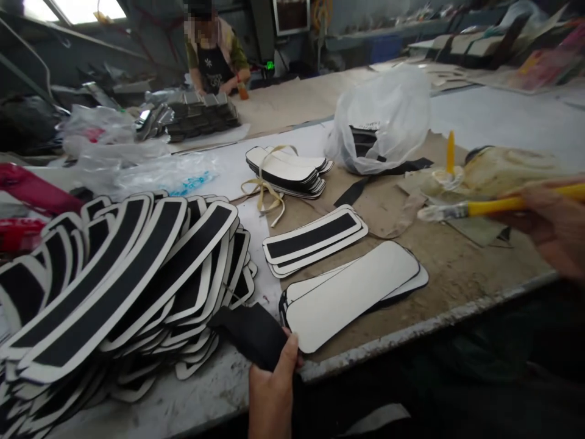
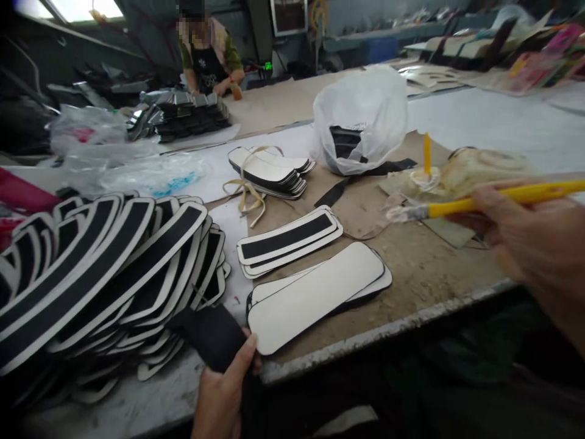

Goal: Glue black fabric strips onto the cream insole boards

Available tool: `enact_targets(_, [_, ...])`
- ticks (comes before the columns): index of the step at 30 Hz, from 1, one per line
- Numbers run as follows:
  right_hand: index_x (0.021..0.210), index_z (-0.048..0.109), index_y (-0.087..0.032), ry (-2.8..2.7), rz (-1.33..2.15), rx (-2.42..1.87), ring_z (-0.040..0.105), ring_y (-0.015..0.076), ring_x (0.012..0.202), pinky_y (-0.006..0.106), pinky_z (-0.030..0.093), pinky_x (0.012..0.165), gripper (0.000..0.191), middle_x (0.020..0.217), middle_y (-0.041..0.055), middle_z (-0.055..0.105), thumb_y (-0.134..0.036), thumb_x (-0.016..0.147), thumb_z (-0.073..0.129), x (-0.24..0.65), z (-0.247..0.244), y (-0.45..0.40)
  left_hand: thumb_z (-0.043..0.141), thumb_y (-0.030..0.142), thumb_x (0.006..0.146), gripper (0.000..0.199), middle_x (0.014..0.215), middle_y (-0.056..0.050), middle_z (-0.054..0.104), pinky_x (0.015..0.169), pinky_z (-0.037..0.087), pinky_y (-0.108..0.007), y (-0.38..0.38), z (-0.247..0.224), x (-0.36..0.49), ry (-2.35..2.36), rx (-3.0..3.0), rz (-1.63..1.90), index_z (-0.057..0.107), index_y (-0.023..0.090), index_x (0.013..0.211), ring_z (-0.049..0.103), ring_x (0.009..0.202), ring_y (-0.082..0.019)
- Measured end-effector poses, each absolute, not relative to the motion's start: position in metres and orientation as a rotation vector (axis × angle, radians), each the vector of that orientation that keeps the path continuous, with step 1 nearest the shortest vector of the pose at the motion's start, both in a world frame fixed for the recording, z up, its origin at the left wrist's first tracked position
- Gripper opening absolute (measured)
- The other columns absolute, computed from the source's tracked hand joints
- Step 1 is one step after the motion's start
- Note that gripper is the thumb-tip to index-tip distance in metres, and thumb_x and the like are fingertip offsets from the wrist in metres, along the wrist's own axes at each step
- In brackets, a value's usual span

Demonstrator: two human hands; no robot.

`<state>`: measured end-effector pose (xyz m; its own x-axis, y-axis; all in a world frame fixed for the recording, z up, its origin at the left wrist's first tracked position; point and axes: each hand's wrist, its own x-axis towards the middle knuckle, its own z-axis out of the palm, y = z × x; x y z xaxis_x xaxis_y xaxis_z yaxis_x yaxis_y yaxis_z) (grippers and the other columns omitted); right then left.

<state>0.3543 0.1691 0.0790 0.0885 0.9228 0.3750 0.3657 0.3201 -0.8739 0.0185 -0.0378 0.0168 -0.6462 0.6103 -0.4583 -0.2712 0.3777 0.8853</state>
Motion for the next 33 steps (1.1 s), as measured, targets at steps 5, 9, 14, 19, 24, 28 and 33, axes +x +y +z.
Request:
enact_targets(5, [0.081,0.068,-0.023,-1.209,1.299,-1.231,0.067,0.019,0.076,0.03,0.058,0.067,0.017,0.081,0.004,0.065,-0.04,0.077,0.069,0.245,0.07,0.074,0.075,0.041,0.064,0.033,0.053,0.003,0.056,0.053,0.039,-0.024,-0.038,0.02,0.018,1.736,0.316,1.384,0.062,0.014,0.078,0.049,0.052,-0.012])
enact_targets(9, [0.085,0.066,-0.019,-1.378,1.367,-1.18,0.065,0.0175,0.074,0.028,0.058,0.066,0.021,0.082,0.0037,0.064,-0.039,0.082,0.064,0.197,0.06,0.05,0.07,0.041,0.071,0.031,0.059,0.002,0.057,0.058,0.041,-0.024,-0.044,0.011,0.013,1.722,0.425,1.334,0.063,0.013,0.081,0.049,0.057,-0.012])
enact_targets(14, [0.08,0.065,-0.021,-1.676,0.851,-1.367,0.064,0.0178,0.074,0.027,0.055,0.068,0.023,0.082,0.0039,0.065,-0.043,0.083,0.06,0.214,0.061,0.058,0.07,0.043,0.07,0.033,0.057,0.001,0.058,0.057,0.041,-0.026,-0.044,0.006,0.013,1.705,0.412,1.334,0.064,0.012,0.081,0.051,0.055,-0.013])
enact_targets(19, [0.084,0.063,-0.022,-1.773,0.446,-1.449,0.064,0.0186,0.077,0.03,0.053,0.071,0.019,0.085,0.0033,0.065,-0.04,0.086,0.056,0.244,0.069,0.069,0.075,0.041,0.062,0.037,0.055,0.001,0.06,0.053,0.042,-0.027,-0.041,0.01,0.019,1.715,0.279,1.389,0.063,0.012,0.082,0.053,0.053,-0.015])
enact_targets(24, [0.085,0.061,-0.023,-1.863,0.209,-1.349,0.062,0.0204,0.081,0.035,0.051,0.078,0.011,0.084,0.0044,0.063,-0.032,0.087,0.054,0.254,0.08,0.072,0.076,0.046,0.059,0.038,0.053,0.001,0.06,0.054,0.042,-0.027,-0.039,0.008,0.018,1.745,0.305,1.384,0.064,0.013,0.076,0.055,0.056,-0.017])
enact_targets(28, [0.091,0.06,-0.024,-1.965,0.129,-1.227,0.061,0.0214,0.086,0.037,0.05,0.082,0.007,0.087,0.0048,0.063,-0.023,0.087,0.055,0.256,0.088,0.07,0.075,0.048,0.058,0.039,0.051,0.0,0.06,0.054,0.042,-0.029,-0.038,0.009,0.018,1.791,0.311,1.346,0.065,0.013,0.075,0.055,0.053,-0.018])
enact_targets(33, [0.095,0.061,-0.024,-2.153,0.036,-1.16,0.06,0.0211,0.089,0.037,0.051,0.083,0.013,0.09,0.006,0.063,-0.017,0.086,0.055,0.249,0.082,0.063,0.072,0.051,0.06,0.039,0.051,0.0,0.06,0.058,0.044,-0.031,-0.038,0.012,0.016,1.821,0.381,1.281,0.064,0.015,0.072,0.056,0.054,-0.019])
